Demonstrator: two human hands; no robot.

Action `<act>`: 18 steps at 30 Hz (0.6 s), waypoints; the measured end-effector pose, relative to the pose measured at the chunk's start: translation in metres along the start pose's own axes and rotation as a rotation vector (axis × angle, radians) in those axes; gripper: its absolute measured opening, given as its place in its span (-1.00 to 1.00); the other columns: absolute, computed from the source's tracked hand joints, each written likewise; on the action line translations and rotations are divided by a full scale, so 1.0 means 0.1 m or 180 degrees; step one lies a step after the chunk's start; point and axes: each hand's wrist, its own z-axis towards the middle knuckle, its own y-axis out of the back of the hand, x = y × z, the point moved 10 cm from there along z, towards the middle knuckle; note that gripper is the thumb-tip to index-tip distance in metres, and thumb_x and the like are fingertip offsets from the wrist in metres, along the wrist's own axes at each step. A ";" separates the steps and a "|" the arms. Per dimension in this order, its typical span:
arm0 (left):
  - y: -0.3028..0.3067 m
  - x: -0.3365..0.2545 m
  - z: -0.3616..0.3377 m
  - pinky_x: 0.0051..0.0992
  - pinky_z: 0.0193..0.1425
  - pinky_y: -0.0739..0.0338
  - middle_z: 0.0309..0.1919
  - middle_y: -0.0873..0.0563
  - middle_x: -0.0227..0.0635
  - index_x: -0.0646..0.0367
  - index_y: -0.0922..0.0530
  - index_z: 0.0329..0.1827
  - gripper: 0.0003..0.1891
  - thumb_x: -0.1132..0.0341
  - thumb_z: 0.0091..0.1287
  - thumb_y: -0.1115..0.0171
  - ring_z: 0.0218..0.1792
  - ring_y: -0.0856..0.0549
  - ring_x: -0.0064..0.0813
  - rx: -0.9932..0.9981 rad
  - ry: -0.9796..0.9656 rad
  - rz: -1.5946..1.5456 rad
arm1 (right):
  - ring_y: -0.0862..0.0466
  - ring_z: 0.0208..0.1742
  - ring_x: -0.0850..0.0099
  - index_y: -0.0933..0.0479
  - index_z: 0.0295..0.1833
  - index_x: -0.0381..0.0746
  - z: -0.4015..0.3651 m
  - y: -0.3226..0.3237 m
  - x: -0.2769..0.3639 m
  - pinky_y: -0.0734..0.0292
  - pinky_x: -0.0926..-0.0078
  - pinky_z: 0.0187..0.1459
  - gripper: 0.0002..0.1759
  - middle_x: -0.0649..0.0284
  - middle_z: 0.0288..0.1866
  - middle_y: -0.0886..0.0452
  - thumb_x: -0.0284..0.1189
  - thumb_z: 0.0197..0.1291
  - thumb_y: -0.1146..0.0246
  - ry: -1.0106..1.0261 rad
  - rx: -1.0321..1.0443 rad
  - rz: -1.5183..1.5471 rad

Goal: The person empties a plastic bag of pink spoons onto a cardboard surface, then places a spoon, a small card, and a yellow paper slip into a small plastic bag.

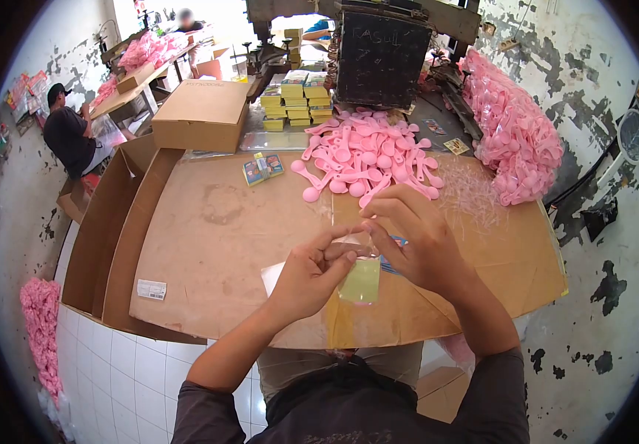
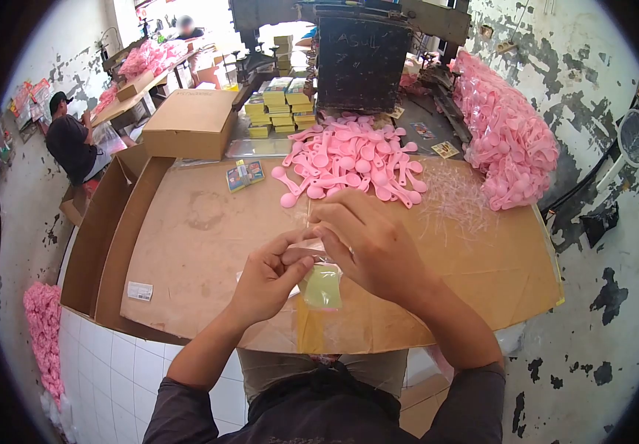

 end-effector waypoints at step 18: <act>-0.13 -0.18 -0.05 -0.45 -0.08 -0.71 -0.17 -0.87 -0.09 0.30 -0.42 0.45 -0.57 0.41 0.57 -0.19 -0.19 -0.84 -0.50 0.0120 -0.0418 0.2195 | -0.64 -0.06 0.38 -0.58 -0.18 -0.24 0.04 -0.07 -0.02 -0.47 0.33 0.00 -0.78 0.26 -0.14 -0.60 -0.44 0.05 -0.39 0.0325 0.0084 -0.1120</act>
